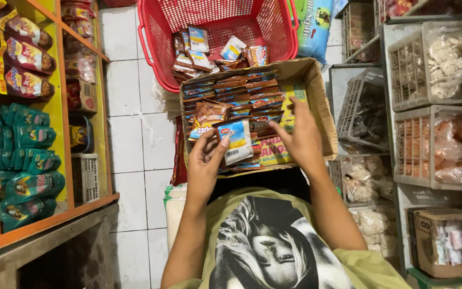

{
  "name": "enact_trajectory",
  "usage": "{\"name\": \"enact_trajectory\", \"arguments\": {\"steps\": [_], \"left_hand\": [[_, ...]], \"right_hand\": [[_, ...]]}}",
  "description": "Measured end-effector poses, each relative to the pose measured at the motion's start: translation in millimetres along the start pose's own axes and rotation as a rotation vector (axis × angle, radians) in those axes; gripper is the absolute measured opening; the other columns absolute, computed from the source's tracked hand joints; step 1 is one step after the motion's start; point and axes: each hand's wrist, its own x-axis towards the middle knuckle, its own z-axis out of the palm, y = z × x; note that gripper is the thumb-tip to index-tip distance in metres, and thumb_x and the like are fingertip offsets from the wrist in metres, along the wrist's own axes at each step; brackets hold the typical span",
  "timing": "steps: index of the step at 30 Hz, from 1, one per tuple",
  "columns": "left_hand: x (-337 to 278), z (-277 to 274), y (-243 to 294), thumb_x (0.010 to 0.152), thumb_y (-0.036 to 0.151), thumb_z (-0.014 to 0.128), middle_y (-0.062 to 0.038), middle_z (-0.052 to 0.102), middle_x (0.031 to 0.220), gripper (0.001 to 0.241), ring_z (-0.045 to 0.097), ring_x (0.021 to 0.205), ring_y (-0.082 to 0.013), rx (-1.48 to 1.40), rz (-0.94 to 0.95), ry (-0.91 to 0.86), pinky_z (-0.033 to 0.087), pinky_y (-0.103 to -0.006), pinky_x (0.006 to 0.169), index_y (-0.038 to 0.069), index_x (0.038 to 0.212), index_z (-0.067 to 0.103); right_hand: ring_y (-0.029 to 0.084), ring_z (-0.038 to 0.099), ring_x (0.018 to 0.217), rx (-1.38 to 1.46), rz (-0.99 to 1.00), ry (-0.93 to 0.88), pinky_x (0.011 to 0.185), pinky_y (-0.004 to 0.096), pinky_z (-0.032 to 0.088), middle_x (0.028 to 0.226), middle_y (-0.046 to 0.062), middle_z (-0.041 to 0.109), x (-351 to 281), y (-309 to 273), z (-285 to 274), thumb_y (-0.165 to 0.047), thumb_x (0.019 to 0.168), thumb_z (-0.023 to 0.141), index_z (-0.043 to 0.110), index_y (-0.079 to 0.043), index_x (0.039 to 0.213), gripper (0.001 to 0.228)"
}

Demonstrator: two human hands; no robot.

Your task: The person transfers snack packets from a red basket into a cardboard box and arranges them in neat rows.

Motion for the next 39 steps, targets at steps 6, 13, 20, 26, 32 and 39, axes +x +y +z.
{"name": "enact_trajectory", "arguments": {"steps": [6, 13, 20, 26, 32, 39], "left_hand": [[-14, 31, 15, 0.099, 0.005, 0.07, -0.007, 0.069, 0.123, 0.02, 0.065, 0.118, -0.0183, -0.069, 0.028, -0.077, 0.05, -0.0362, 0.108, 0.003, 0.118, 0.062], [-20, 41, 54, 0.082, -0.005, 0.074, 0.001, 0.063, 0.144, 0.038, 0.044, 0.152, -0.0345, 0.655, 0.558, -0.384, 0.021, -0.052, 0.134, 0.02, 0.11, 0.077], [-18, 45, 55, 0.084, -0.004, 0.069, -0.006, 0.055, 0.15, 0.044, 0.045, 0.146, -0.0289, 0.6, 0.455, -0.291, 0.038, -0.0439, 0.122, 0.02, 0.119, 0.075], [-16, 50, 31, 0.108, 0.01, 0.053, -0.01, 0.068, 0.127, 0.028, 0.067, 0.112, -0.0174, 0.16, 0.063, -0.111, 0.056, -0.0307, 0.098, 0.006, 0.133, 0.065], [-18, 55, 42, 0.094, 0.009, 0.075, -0.008, 0.075, 0.12, 0.036, 0.071, 0.107, -0.0119, 0.293, 0.11, -0.123, 0.058, -0.0286, 0.093, 0.006, 0.129, 0.067], [-12, 45, 53, 0.095, 0.013, 0.077, -0.011, 0.071, 0.133, 0.035, 0.068, 0.126, -0.0239, 0.612, 0.484, -0.122, 0.052, -0.0383, 0.11, 0.007, 0.128, 0.068]], "right_hand": [[0.024, 0.068, 0.1, 0.574, 0.216, -0.229, 0.088, 0.037, 0.056, 0.12, 0.012, 0.071, -22, -27, -17, -0.048, 0.099, 0.052, 0.063, -0.002, 0.135, 0.059], [0.026, 0.063, 0.123, 1.308, 0.42, -0.385, 0.107, 0.04, 0.053, 0.134, 0.019, 0.064, -23, -14, -19, -0.058, 0.107, 0.029, 0.054, 0.004, 0.139, 0.074], [0.021, 0.058, 0.13, 1.284, 0.282, -0.388, 0.111, 0.037, 0.047, 0.136, 0.014, 0.06, -23, -9, -43, -0.009, 0.09, 0.073, 0.042, -0.001, 0.15, 0.068], [0.016, 0.065, 0.111, 1.378, 0.431, -0.237, 0.084, 0.029, 0.054, 0.128, 0.009, 0.065, -38, -5, -32, 0.004, 0.091, 0.073, 0.051, -0.001, 0.144, 0.058], [0.016, 0.067, 0.111, 1.104, 0.178, -0.195, 0.097, 0.032, 0.059, 0.12, 0.006, 0.063, -43, -2, -25, 0.006, 0.093, 0.082, 0.054, -0.002, 0.13, 0.047], [0.024, 0.063, 0.106, 0.239, -0.113, -0.052, 0.095, 0.038, 0.052, 0.108, 0.009, 0.073, -28, -10, -57, -0.002, 0.086, 0.083, 0.072, -0.007, 0.12, 0.036]]}}
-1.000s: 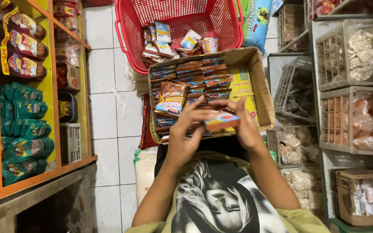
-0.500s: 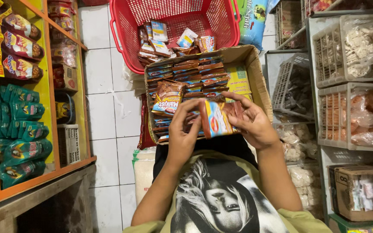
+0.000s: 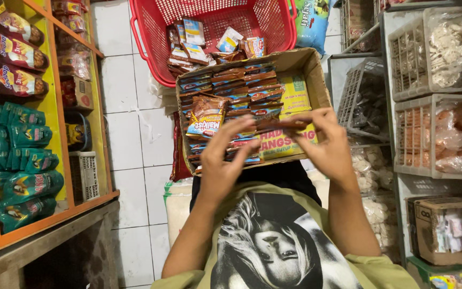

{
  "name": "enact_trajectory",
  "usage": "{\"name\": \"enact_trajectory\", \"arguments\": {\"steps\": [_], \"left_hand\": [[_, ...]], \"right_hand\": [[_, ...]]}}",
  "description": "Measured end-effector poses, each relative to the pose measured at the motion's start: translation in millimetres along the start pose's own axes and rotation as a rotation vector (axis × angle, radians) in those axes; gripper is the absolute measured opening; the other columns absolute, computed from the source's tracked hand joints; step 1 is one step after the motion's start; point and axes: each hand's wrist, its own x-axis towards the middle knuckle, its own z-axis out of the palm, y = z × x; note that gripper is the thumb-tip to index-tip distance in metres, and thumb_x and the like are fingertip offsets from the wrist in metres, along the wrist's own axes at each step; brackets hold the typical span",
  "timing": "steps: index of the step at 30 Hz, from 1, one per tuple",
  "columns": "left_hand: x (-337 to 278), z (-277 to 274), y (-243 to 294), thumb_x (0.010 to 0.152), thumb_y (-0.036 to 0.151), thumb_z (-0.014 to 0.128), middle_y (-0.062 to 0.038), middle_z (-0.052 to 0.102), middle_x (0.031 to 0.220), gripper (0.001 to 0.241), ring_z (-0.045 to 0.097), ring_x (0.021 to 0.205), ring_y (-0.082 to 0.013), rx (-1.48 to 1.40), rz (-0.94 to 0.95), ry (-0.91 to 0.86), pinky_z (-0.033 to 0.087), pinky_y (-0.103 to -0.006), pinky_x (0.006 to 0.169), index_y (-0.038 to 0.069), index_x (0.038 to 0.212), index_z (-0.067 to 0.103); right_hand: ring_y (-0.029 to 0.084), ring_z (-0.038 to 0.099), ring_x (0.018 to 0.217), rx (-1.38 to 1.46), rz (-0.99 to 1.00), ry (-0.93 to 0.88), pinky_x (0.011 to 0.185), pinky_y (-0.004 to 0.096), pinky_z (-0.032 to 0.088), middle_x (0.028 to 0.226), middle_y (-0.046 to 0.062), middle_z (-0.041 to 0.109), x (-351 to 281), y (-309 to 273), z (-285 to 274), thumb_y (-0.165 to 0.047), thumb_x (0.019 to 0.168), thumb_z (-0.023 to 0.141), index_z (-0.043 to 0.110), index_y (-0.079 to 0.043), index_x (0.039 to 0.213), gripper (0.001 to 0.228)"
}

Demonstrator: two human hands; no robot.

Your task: The person transfers snack packets from a red basket into a cardboard box and arranges them in neat rows.

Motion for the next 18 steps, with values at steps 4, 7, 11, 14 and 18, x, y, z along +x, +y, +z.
{"name": "enact_trajectory", "arguments": {"steps": [4, 7, 11, 14, 18], "left_hand": [[1, -19, -17, 0.094, 0.019, 0.079, -0.01, 0.066, 0.137, 0.04, 0.058, 0.133, -0.0307, 0.368, -0.05, 0.129, 0.044, -0.0436, 0.115, 0.009, 0.132, 0.067], [-1, -29, -33, 0.09, 0.024, 0.082, -0.015, 0.055, 0.148, 0.061, 0.047, 0.138, -0.0382, 0.486, -0.092, 0.071, 0.038, -0.0482, 0.116, 0.005, 0.142, 0.056], [-10, -28, -45, 0.088, 0.024, 0.082, -0.02, 0.041, 0.158, 0.072, 0.043, 0.142, -0.0428, 0.455, -0.152, 0.022, 0.037, -0.0497, 0.116, 0.006, 0.149, 0.048], [-18, -24, -51, 0.088, 0.019, 0.081, -0.025, 0.035, 0.161, 0.069, 0.041, 0.143, -0.0455, 0.441, -0.159, 0.062, 0.037, -0.0498, 0.116, 0.006, 0.149, 0.05], [-18, -22, -58, 0.088, 0.017, 0.081, -0.022, 0.039, 0.16, 0.067, 0.042, 0.142, -0.0445, 0.449, -0.159, 0.069, 0.037, -0.0499, 0.117, 0.006, 0.147, 0.052]], "right_hand": [[0.025, 0.069, 0.09, -0.068, 0.303, -0.14, 0.081, 0.037, 0.054, 0.103, 0.012, 0.071, 20, 27, 11, -0.01, 0.085, 0.081, 0.067, -0.005, 0.116, 0.035], [0.037, 0.065, 0.092, -0.168, 0.155, -0.164, 0.08, 0.044, 0.053, 0.104, 0.018, 0.065, 26, 42, 40, -0.009, 0.082, 0.081, 0.062, -0.001, 0.115, 0.038], [0.049, 0.059, 0.097, -0.35, 0.106, -0.139, 0.079, 0.053, 0.049, 0.107, 0.024, 0.057, 28, 47, 63, -0.011, 0.08, 0.083, 0.054, 0.001, 0.114, 0.046], [0.052, 0.057, 0.1, -0.37, 0.116, -0.085, 0.077, 0.055, 0.049, 0.112, 0.027, 0.056, 27, 45, 67, -0.012, 0.079, 0.082, 0.046, 0.004, 0.119, 0.057], [0.051, 0.06, 0.099, -0.403, 0.179, -0.088, 0.077, 0.055, 0.049, 0.113, 0.025, 0.061, 26, 49, 70, -0.015, 0.083, 0.084, 0.046, 0.0, 0.119, 0.055]]}}
